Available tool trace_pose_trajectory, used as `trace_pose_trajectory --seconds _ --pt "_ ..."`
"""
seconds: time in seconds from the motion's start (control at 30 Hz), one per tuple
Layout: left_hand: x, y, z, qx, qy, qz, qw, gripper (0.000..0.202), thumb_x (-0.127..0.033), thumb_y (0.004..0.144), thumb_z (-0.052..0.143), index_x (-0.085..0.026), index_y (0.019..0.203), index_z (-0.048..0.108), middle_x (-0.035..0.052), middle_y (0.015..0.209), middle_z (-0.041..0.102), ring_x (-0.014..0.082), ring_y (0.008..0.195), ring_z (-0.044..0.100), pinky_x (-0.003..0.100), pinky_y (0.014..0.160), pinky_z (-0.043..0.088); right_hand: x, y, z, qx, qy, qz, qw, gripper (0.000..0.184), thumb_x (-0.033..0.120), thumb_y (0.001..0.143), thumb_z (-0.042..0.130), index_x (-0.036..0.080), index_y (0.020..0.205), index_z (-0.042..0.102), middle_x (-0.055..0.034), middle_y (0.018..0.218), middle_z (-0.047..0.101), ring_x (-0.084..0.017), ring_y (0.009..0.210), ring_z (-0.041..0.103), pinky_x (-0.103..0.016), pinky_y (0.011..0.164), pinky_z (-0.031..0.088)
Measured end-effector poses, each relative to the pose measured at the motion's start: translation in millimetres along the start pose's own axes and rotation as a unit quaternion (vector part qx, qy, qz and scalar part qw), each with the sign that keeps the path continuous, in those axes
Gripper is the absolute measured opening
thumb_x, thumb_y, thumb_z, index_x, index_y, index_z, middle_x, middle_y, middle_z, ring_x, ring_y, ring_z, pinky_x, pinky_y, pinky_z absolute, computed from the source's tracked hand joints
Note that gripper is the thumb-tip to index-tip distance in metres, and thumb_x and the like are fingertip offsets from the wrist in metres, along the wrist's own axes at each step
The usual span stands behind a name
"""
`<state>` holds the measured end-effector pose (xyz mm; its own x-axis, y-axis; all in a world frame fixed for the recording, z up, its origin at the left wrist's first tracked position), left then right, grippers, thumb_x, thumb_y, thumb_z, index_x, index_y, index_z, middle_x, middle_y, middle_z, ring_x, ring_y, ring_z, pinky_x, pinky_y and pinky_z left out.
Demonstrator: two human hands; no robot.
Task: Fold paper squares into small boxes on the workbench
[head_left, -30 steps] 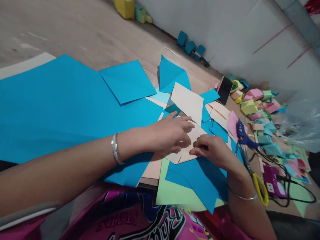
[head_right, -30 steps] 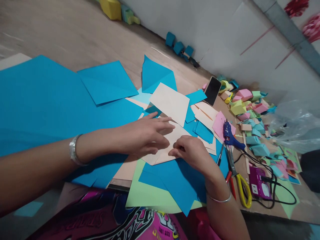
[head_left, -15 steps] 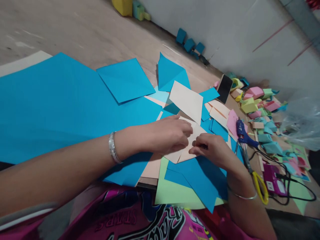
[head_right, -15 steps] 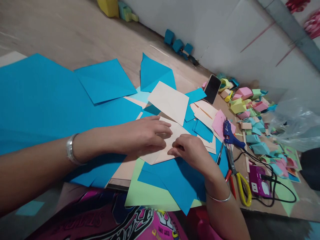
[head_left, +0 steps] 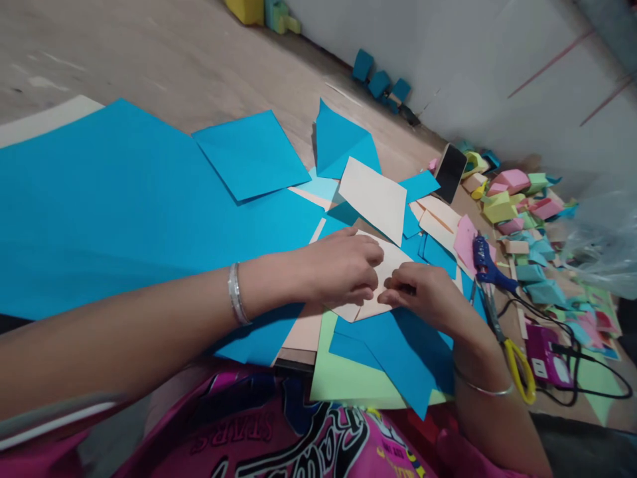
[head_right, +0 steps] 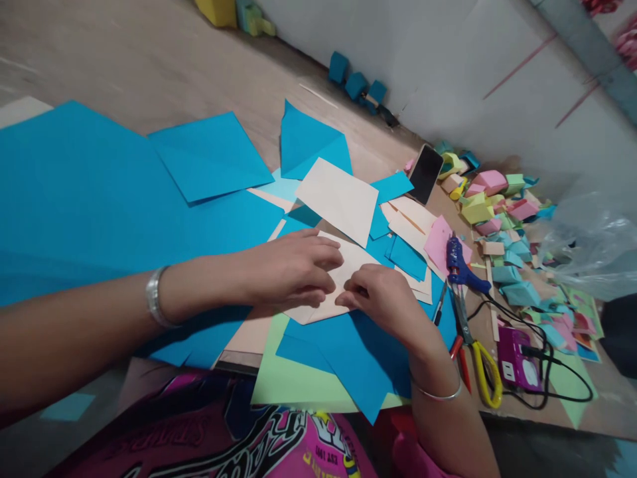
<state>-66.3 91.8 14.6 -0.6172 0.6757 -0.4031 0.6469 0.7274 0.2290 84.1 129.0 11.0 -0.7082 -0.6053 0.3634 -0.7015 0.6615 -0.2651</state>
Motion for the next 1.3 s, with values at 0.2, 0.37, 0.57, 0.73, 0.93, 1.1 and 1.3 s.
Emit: trace_pose_trajectory --seconds 0.2,0.37,0.57,0.73,0.93,1.1,1.3 --pt "-3 5 9.9 0.018 0.003 -0.036 0.999 0.013 -0.035 0.083 0.063 -0.023 0.08 0.068 0.0062 0.105 0.061 0.028 0.114 0.048 0.05 0.1 0.03 2 0 -1 -0.001 -0.057 -0.004 0.998 0.016 0.03 0.081 0.071 0.02 0.07 0.064 0.0014 0.066 0.057 -0.012 0.065 0.052 -0.025 0.058 0.031" --pt "-7 1 6.7 0.011 -0.018 -0.058 0.998 0.01 -0.032 0.079 0.066 -0.024 0.085 0.067 0.0065 0.109 0.058 0.0327 0.119 0.042 0.063 0.104 0.023 3 0 -1 -0.011 -0.068 -0.002 0.998 0.018 0.031 0.08 0.071 0.02 0.068 0.064 0.0011 0.066 0.057 -0.012 0.064 0.052 -0.025 0.057 0.031" --pt "-10 -5 5.3 -0.017 -0.025 -0.081 0.996 0.021 -0.033 0.071 0.069 -0.023 0.089 0.064 0.0072 0.112 0.055 0.0357 0.121 0.04 0.066 0.106 0.017 4 0 -2 -0.007 -0.067 0.004 0.998 0.019 0.032 0.08 0.07 0.019 0.067 0.063 0.0016 0.065 0.054 -0.011 0.061 0.05 -0.024 0.056 0.03" --pt "-12 -7 4.4 -0.003 -0.023 -0.069 0.997 0.033 -0.037 0.068 0.072 -0.022 0.095 0.061 0.0099 0.12 0.052 0.04 0.13 0.03 0.07 0.106 0.011 5 0 -3 -0.009 -0.063 -0.006 0.998 0.026 0.035 0.082 0.068 0.019 0.064 0.059 0.0008 0.064 0.055 -0.012 0.061 0.051 -0.025 0.056 0.03" --pt "-13 -8 3.9 0.013 -0.029 -0.068 0.997 0.038 -0.041 0.067 0.073 -0.023 0.098 0.059 0.0106 0.124 0.051 0.0389 0.133 0.027 0.067 0.108 0.011 5 0 -2 -0.009 -0.065 -0.016 0.998 0.028 0.036 0.082 0.067 0.019 0.062 0.056 0.0003 0.065 0.057 -0.012 0.063 0.052 -0.026 0.057 0.031" --pt "-12 -8 4.6 0.016 -0.028 -0.069 0.997 0.037 -0.042 0.067 0.074 -0.023 0.095 0.059 0.0088 0.121 0.052 0.037 0.129 0.032 0.066 0.109 0.012 4 0 -2 -0.007 -0.075 -0.005 0.997 0.026 0.036 0.081 0.069 0.019 0.064 0.058 0.0003 0.066 0.058 -0.013 0.065 0.052 -0.026 0.056 0.03" --pt "-11 -7 5.7 0.021 -0.032 -0.072 0.997 0.039 -0.042 0.067 0.074 -0.023 0.098 0.059 0.0094 0.126 0.05 0.0382 0.13 0.031 0.069 0.108 0.01 1 2 0 -0.004 -0.062 0.006 0.998 0.019 0.034 0.078 0.072 0.02 0.067 0.063 0.0005 0.067 0.06 -0.013 0.067 0.053 -0.026 0.056 0.03"
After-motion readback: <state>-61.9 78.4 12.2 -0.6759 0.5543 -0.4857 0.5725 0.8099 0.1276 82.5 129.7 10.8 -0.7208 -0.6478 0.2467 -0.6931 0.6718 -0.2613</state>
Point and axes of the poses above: each hand's wrist, its own y-axis towards the middle knuckle, its own z-axis out of the palm, x = y × z, the point moved 5 cm from there along y, towards the middle knuckle
